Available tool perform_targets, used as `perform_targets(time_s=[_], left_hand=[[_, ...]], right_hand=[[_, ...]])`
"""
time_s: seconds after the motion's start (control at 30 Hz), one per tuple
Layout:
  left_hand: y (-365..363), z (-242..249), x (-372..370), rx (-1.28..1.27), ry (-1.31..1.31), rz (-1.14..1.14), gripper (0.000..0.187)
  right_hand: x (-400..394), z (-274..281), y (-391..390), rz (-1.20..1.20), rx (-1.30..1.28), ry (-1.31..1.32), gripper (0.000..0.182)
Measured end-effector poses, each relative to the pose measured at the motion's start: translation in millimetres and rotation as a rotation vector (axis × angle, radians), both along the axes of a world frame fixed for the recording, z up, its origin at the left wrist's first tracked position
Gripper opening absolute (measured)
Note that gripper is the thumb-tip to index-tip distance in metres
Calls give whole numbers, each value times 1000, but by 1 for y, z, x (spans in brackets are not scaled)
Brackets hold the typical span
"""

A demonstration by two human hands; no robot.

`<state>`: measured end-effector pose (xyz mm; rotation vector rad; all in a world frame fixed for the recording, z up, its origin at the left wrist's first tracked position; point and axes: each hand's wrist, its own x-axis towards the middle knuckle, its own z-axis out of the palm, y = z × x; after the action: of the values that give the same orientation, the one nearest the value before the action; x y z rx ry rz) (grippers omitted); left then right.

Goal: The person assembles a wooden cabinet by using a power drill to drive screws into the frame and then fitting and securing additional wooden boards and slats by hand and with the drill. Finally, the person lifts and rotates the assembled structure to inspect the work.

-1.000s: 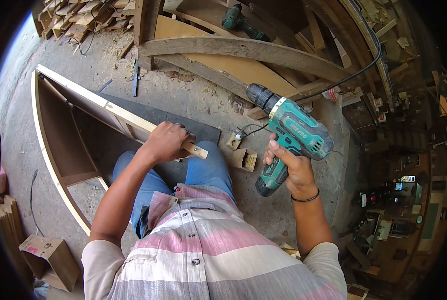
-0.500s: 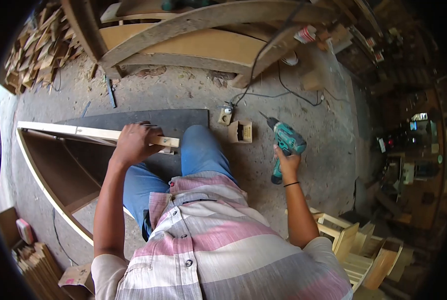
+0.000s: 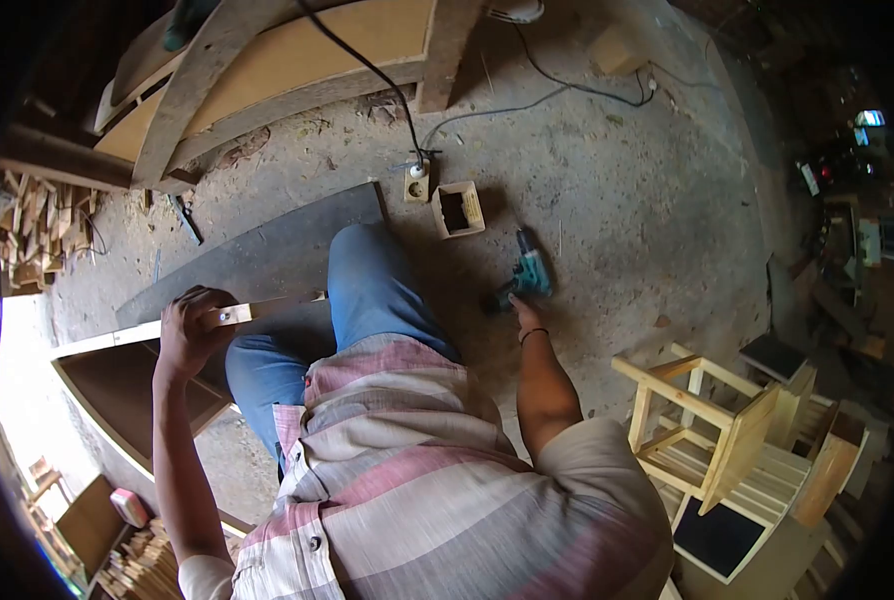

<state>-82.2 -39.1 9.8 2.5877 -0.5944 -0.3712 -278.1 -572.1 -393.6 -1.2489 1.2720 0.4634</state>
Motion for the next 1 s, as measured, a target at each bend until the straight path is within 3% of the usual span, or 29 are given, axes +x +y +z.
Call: perform_targets(time_s=[0.23,0.33,0.4,0.53,0.6,0.63,0.7,0.73,0.8,0.9,1.0], left_hand=[[-5,-3,0,13,36,37,28],[-7,-3,0,40,34,61,29],[-4,-5,0,45,35,53,31],[-5,-4,1,72,46,69,32],[-5,-5,3,64,40,41,31],[-4,-6,3,67,43,44,31],[-3,-6,5,54,43,27,30],[-3,-5,6,53,39,29,30],[-5,-4,6,55,55,37,30],[-4,-4,5,59,26,32,29],[-2,-4,2,23,2,28,27]], right_hand=[[17,5,25,-152,-34,-44,69],[28,-31,7,-135,-51,-125,70],[41,-46,2,-318,-142,-233,70],[56,-134,-29,-401,-210,-245,70],[58,-171,-38,-441,-306,-331,55],[62,-148,-33,-439,-303,-328,55],[84,-60,-25,-571,40,-220,36],[90,-38,-26,-569,41,-223,36],[92,-12,-31,-707,418,-408,25],[97,8,-19,-767,265,-477,24],[98,63,-8,-778,316,-584,23]])
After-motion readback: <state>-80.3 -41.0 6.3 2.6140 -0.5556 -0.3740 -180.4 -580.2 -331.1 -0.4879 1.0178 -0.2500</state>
